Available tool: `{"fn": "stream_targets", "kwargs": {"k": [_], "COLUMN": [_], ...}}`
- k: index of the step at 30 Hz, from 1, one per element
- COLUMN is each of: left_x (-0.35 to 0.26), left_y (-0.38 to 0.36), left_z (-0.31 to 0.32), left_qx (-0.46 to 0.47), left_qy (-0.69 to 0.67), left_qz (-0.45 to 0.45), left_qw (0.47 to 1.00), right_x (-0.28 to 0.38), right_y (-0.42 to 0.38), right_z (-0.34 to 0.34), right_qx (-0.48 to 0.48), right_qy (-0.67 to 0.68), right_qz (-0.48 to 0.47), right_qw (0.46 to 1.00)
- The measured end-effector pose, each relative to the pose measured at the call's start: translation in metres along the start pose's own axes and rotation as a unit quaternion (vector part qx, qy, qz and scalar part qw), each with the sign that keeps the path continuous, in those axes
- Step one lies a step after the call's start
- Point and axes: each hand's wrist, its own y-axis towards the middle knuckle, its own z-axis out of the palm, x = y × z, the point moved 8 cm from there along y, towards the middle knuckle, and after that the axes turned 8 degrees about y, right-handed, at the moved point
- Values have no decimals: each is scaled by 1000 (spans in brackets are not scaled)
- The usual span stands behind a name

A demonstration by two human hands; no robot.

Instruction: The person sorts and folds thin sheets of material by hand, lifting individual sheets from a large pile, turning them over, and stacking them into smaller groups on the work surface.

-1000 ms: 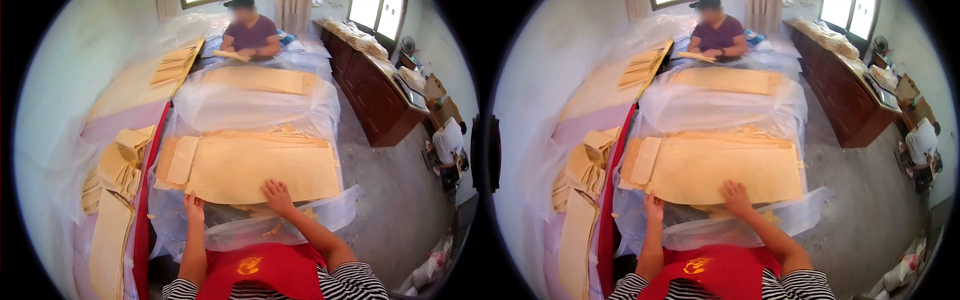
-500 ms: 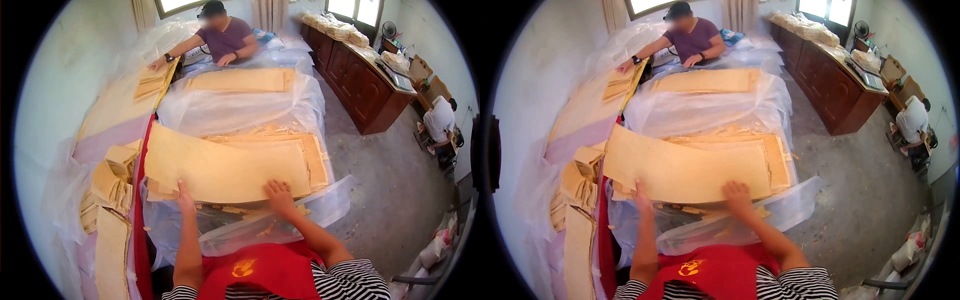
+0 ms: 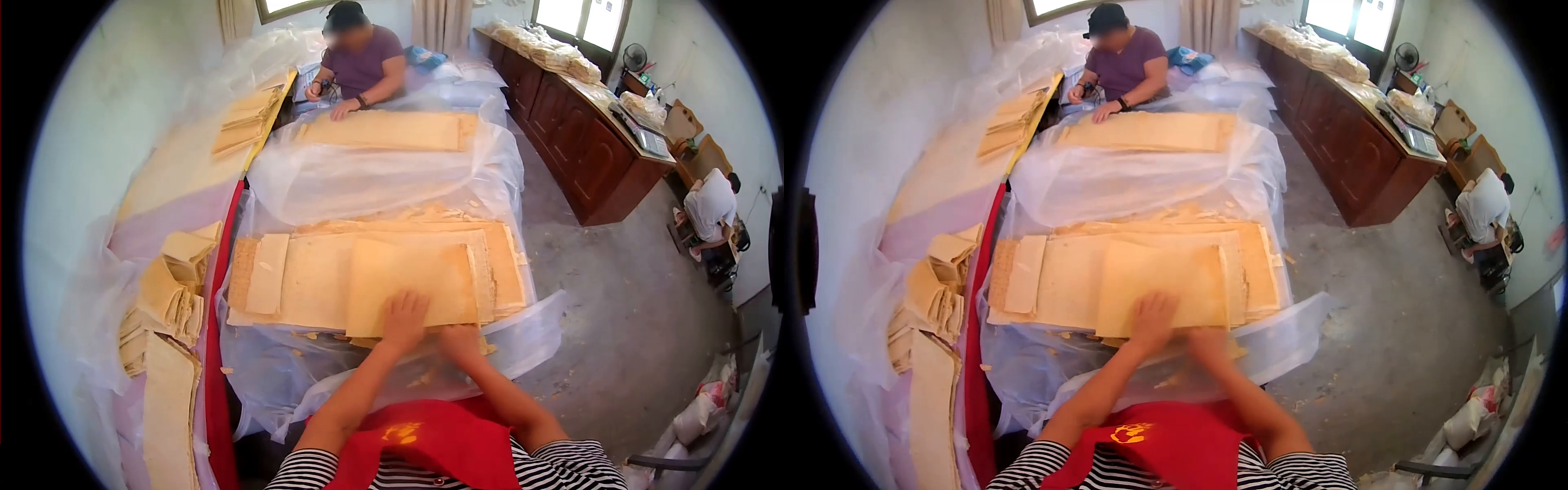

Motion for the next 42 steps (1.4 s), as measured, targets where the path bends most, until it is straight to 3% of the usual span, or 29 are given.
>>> {"fn": "stream_targets", "kwargs": {"k": [1,2,6,8,9,10,11,12,14,18,20,21,23,25,27,29,30,32,33,35,36,38,42], "left_x": [0,-2,-10,-11,-11,-10,-9,-8,-6,-5,-3,-4,4,5,18,25,27,22,18,11,10,6,27], "left_y": [-3,-6,-8,-8,-8,-7,-7,-7,-7,-8,-9,-9,-6,-6,-6,-12,-16,-21,-23,-27,-31,-43,-68], "left_z": [5,-2,-24,-22,-19,-17,-13,-12,-11,-11,-11,-10,-10,-3,-15,-21,-22,-28,-34,-33,-35,-42,-51], "left_qx": [16,19,51,58,61,63,62,43,22,-11,-17,-2,11,44,40,38,40,43,58,72,15,-47,-105], "left_qy": [24,23,15,20,44,69,69,65,62,15,27,38,50,2,1,-1,14,30,44,59,62,67,-124], "left_qz": [11,8,25,31,33,36,34,31,26,25,24,45,66,180,202,223,237,250,239,226,179,124,11], "left_qw": [1000,1000,998,998,997,995,995,996,997,1000,999,998,997,983,979,974,971,967,968,970,982,989,987], "right_x": [-6,-7,-31,-60,-59,-69,-73,-71,-63,-33,-37,-32,-21,-12,-31,-30,-30,-42,-41,-39,-28,-12,30], "right_y": [-15,-38,-51,-39,-34,-23,-13,-13,-1,13,14,11,2,-14,-9,0,1,6,14,32,32,26,-9], "right_z": [-27,-49,-74,-61,-55,-39,-22,-19,19,28,38,27,9,-14,-12,9,7,13,16,35,33,27,29], "right_qx": [-180,-353,-454,-429,-429,-394,-339,-338,-167,-197,-132,-130,-123,-106,-87,139,141,26,27,80,82,32,58], "right_qy": [-35,-67,-19,261,260,469,655,655,642,623,727,726,870,886,898,953,952,891,891,815,814,864,861], "right_qz": [-70,-138,-105,-64,-65,-55,-44,-46,79,-11,128,126,109,76,42,-61,-59,80,80,122,118,133,127], "right_qw": [980,923,885,863,863,788,674,674,744,757,661,664,465,446,430,261,265,447,447,561,563,484,490]}}
